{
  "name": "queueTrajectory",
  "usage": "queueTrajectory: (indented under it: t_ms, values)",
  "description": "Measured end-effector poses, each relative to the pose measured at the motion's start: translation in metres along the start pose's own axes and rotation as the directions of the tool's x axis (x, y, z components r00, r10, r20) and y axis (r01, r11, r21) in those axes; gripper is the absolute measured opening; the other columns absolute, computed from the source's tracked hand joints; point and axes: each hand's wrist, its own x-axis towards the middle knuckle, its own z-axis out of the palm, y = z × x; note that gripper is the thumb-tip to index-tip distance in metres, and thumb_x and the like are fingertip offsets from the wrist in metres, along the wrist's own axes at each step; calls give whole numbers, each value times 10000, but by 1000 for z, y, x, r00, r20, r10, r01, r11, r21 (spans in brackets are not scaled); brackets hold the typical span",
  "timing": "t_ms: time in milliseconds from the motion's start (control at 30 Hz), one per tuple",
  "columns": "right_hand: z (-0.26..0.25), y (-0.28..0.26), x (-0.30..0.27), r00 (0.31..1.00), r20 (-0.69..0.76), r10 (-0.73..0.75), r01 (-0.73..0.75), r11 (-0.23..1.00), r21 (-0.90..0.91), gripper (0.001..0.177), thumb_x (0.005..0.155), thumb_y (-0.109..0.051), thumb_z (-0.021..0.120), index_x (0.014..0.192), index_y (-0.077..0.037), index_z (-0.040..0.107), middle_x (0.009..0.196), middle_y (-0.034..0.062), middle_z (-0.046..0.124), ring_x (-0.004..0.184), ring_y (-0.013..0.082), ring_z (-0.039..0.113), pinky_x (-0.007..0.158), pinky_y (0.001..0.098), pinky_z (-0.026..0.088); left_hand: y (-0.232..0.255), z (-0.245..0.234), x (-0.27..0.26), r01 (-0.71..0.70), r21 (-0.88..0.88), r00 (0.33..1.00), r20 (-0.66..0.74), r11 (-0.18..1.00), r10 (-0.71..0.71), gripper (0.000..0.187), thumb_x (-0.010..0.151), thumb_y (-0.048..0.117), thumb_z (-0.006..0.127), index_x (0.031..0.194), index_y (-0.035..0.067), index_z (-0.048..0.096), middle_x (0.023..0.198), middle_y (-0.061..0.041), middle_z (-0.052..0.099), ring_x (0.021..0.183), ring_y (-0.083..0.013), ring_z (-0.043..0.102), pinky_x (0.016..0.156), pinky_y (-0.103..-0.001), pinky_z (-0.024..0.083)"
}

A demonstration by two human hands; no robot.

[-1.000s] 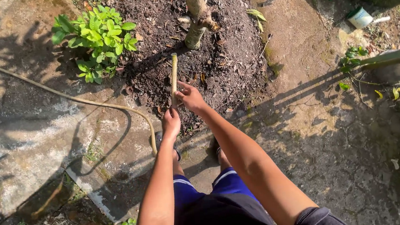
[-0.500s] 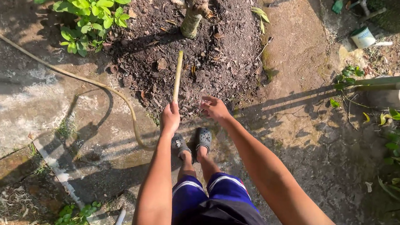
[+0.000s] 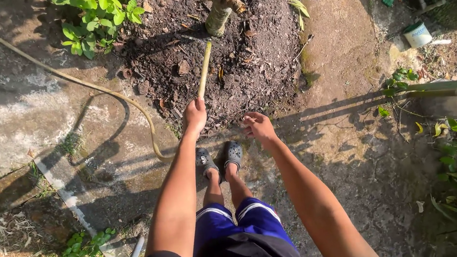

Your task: Watering the base of a small tree in a garden using a hose.

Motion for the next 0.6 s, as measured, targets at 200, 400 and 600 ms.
queueTrajectory:
  t_ms: [200,400,600]
  values:
    - [12,-41,26,997,-11,-80,80,997,-22,373,1024,-285,624,1348,-101,640,1092,85,752,800,154,700,678,337,610,-8,9,3,-17,19,1000,-8,1000,17,403,1093,426,392,1030,92,607,612,53,496,436,-70,428,374,-266,342]
    - [47,-108,38,989,39,-141,146,975,-170,494,1015,-331,584,1474,-151,542,1133,102,742,864,159,743,724,328,649,-13,12,-5,0,46,1000,18,999,-1,403,1091,439,389,1047,113,621,601,23,530,436,-115,466,402,-328,374]
    - [91,-112,54,986,49,-157,161,981,-110,646,1002,-290,632,1569,-137,364,1137,163,747,867,200,750,747,350,649,-92,67,54,-155,41,982,-98,987,159,392,1087,397,444,1048,76,666,673,-50,645,498,-195,589,448,-383,459]
